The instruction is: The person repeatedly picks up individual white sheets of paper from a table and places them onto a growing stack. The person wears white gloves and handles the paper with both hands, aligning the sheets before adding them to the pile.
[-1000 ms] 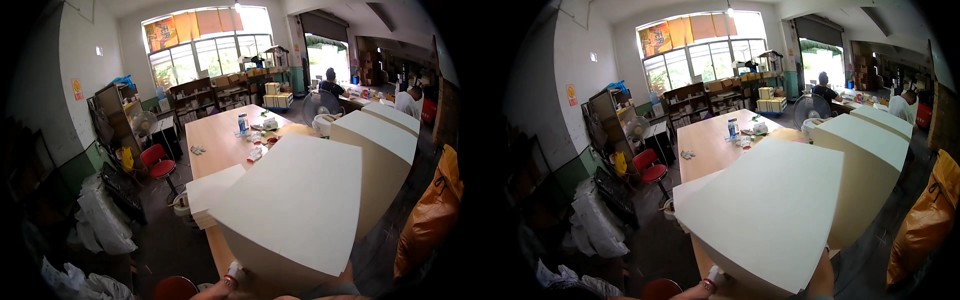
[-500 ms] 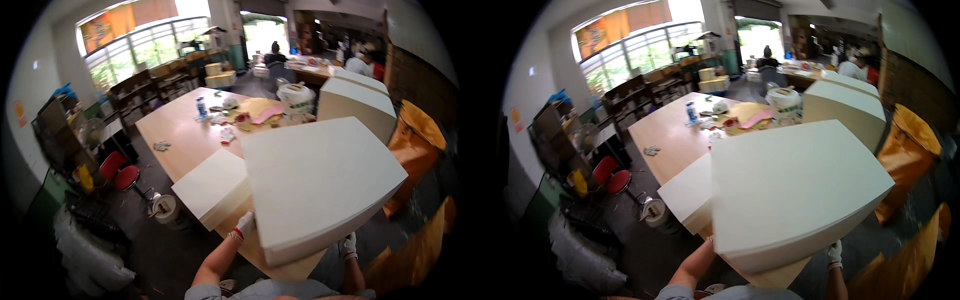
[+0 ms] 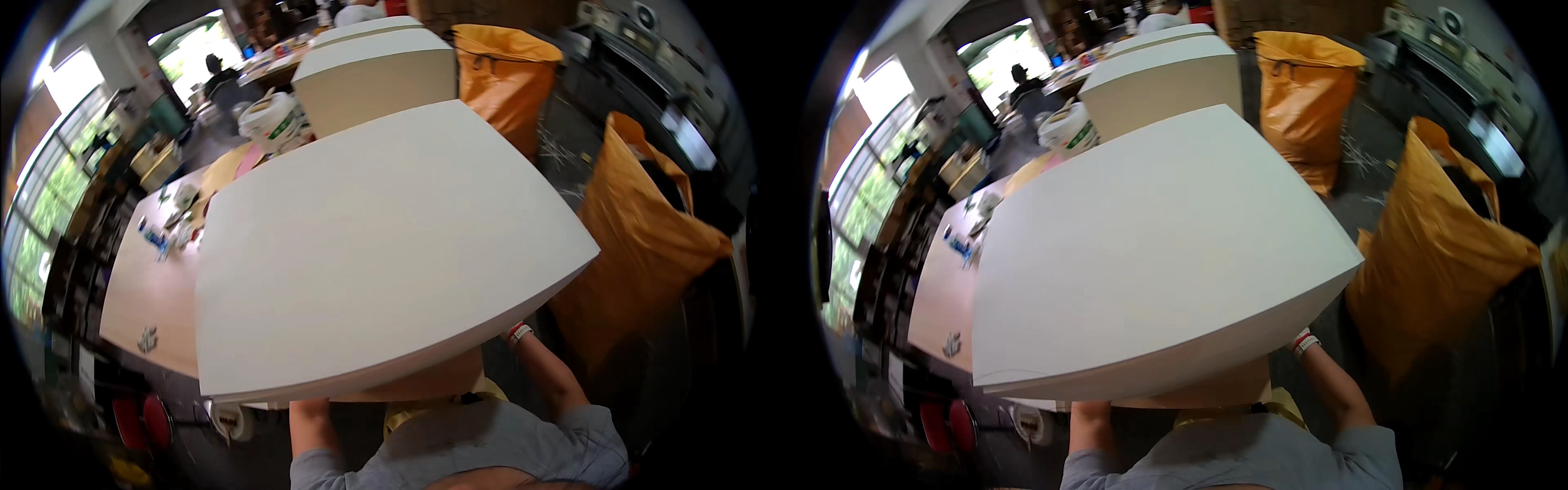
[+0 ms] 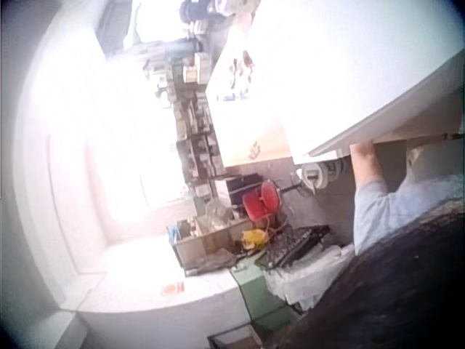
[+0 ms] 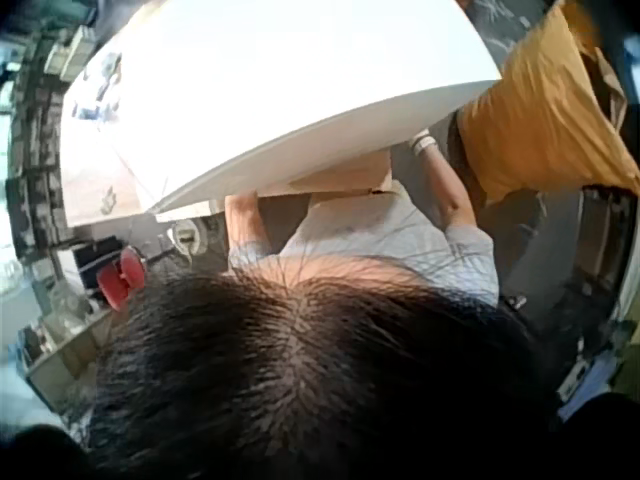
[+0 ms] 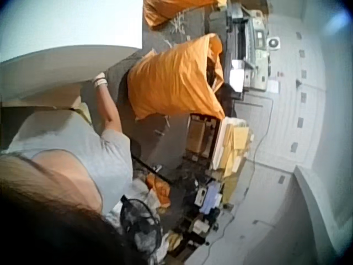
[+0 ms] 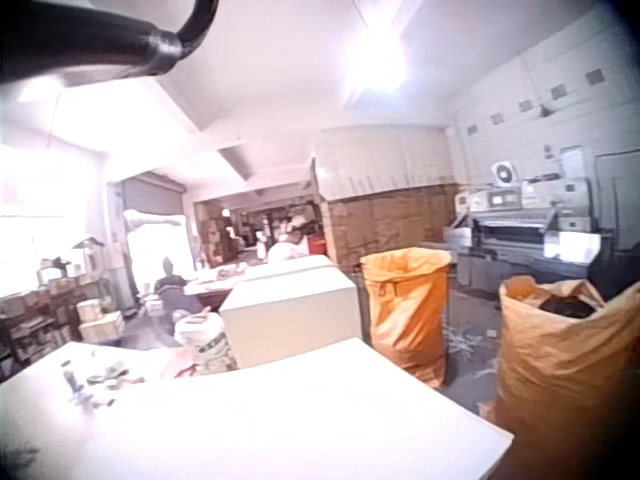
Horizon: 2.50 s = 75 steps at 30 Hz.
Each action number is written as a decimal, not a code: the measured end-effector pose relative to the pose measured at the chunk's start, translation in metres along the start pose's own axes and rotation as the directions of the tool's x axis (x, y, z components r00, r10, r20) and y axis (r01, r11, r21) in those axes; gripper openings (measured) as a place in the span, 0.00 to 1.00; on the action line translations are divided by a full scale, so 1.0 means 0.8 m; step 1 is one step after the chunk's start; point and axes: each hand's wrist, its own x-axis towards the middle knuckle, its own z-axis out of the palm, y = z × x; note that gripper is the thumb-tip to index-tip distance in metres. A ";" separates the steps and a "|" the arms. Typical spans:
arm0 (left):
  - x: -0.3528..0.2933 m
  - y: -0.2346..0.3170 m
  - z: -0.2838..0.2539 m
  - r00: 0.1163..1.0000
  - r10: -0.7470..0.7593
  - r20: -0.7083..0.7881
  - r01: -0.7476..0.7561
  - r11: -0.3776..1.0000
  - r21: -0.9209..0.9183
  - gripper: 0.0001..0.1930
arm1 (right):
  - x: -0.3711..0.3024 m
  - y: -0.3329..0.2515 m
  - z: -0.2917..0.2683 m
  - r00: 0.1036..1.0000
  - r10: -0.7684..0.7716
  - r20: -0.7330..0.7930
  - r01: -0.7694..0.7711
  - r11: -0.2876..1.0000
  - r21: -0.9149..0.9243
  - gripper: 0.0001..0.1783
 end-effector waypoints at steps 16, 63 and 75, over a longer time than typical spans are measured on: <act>0.055 0.051 0.000 0.987 -0.117 0.113 0.103 0.987 0.122 0.25 | -0.135 -0.016 0.029 0.949 0.197 -0.246 -0.163 0.975 0.151 0.13; -0.208 0.226 0.202 0.180 0.528 0.830 -0.982 0.149 0.118 0.42 | -0.249 -0.413 -0.074 0.422 -0.732 -0.535 0.780 0.594 -0.197 0.27; -0.159 0.183 0.164 0.452 0.678 0.580 -0.832 0.555 -0.001 0.38 | -0.256 -0.416 -0.049 0.276 -0.781 -0.560 0.819 0.496 -0.288 0.19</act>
